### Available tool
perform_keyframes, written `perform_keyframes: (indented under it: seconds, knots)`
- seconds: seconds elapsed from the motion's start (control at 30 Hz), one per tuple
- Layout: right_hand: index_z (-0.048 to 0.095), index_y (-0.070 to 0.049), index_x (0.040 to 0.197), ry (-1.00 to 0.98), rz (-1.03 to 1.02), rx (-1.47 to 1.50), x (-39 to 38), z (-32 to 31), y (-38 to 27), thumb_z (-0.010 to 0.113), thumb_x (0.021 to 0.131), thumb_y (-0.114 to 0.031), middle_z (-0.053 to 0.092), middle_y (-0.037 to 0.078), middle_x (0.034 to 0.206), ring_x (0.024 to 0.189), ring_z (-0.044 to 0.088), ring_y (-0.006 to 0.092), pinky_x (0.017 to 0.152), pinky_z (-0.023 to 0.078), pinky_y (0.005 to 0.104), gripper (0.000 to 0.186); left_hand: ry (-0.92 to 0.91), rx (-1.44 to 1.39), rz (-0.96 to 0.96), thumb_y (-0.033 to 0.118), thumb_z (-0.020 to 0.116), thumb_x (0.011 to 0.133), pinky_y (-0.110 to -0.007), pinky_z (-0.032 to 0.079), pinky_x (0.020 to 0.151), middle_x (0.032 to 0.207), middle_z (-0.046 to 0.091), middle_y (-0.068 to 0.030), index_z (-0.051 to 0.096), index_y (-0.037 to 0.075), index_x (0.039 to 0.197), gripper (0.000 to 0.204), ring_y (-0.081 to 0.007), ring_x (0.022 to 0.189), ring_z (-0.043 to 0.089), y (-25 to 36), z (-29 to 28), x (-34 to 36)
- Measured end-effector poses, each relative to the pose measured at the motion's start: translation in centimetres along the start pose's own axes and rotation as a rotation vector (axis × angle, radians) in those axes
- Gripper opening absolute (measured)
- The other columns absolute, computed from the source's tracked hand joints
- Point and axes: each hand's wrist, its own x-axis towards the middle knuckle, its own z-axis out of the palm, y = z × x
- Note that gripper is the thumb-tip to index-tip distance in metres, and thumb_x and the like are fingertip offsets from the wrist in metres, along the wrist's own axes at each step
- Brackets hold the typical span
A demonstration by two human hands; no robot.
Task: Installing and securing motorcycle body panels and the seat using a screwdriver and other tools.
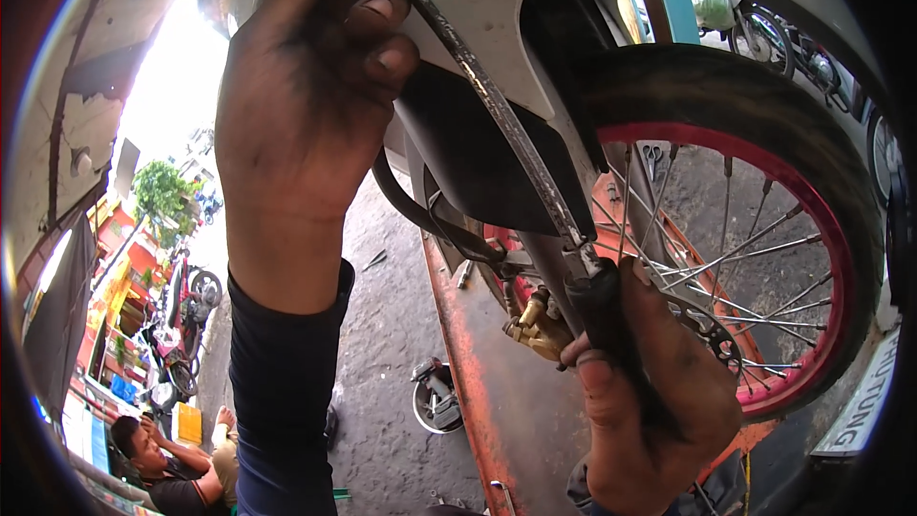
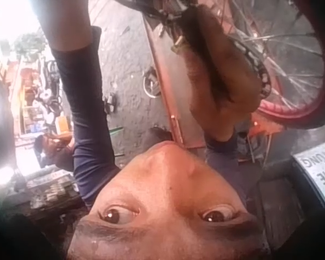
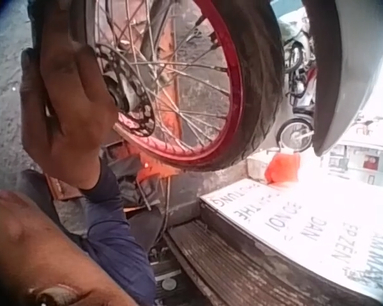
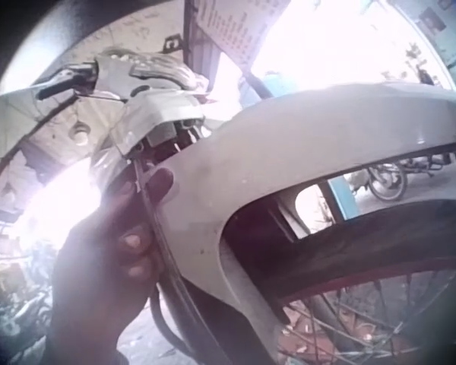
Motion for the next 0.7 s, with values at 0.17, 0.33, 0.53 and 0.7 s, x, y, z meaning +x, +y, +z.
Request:
perform_keyframes:
  seconds: [0.17,0.33,0.53,0.7]
  knots:
    - [0.064,0.005,0.112,-0.094,0.112,-0.154,0.0,-0.5,-0.3,0.063,0.087,-0.009,0.065,0.017,0.084,0.062,0.06,0.0237,0.057,0.045,0.0321,0.029,0.187,0.066,0.021,0.011,0.05,0.098,-0.016,0.043,0.044,0.104,0.067,-0.0092,0.054,0.001,0.121,0.025,-0.0051,0.07,0.056,-0.2,1.1,0.3]
    - [0.059,0.008,0.124,-0.287,0.125,-0.533,2.7,-1.5,-2.9,0.063,0.08,0.002,0.068,0.021,0.088,0.074,0.068,0.0282,0.069,0.052,0.0329,0.044,0.289,-0.065,-0.002,0.012,0.047,0.099,-0.021,0.048,0.055,0.116,0.063,-0.0116,0.051,0.001,0.126,0.029,-0.0106,0.082,0.061,0.2,2.8,0.5]
    - [0.06,0.008,0.12,-0.24,0.053,-0.692,2.1,-0.2,-4.6,0.063,0.082,-0.001,0.064,0.019,0.08,0.065,0.063,0.0256,0.067,0.051,0.0345,0.039,0.552,-0.762,0.144,0.015,0.047,0.095,-0.029,0.048,0.07,0.133,0.056,-0.012,0.051,0.001,0.127,0.035,-0.0198,0.101,0.06,-0.3,1.8,-2.3]
    - [0.058,0.005,0.122,-0.02,1.108,0.252,1.6,1.3,-8.4,0.067,0.086,-0.015,0.068,0.017,0.092,0.069,0.064,0.0198,0.059,0.049,0.0284,0.042,0.51,-1.059,0.187,0.016,0.048,0.096,-0.024,0.044,0.055,0.128,0.058,-0.0098,0.045,0.003,0.131,0.037,-0.0142,0.079,0.057,-1.0,3.8,-0.8]
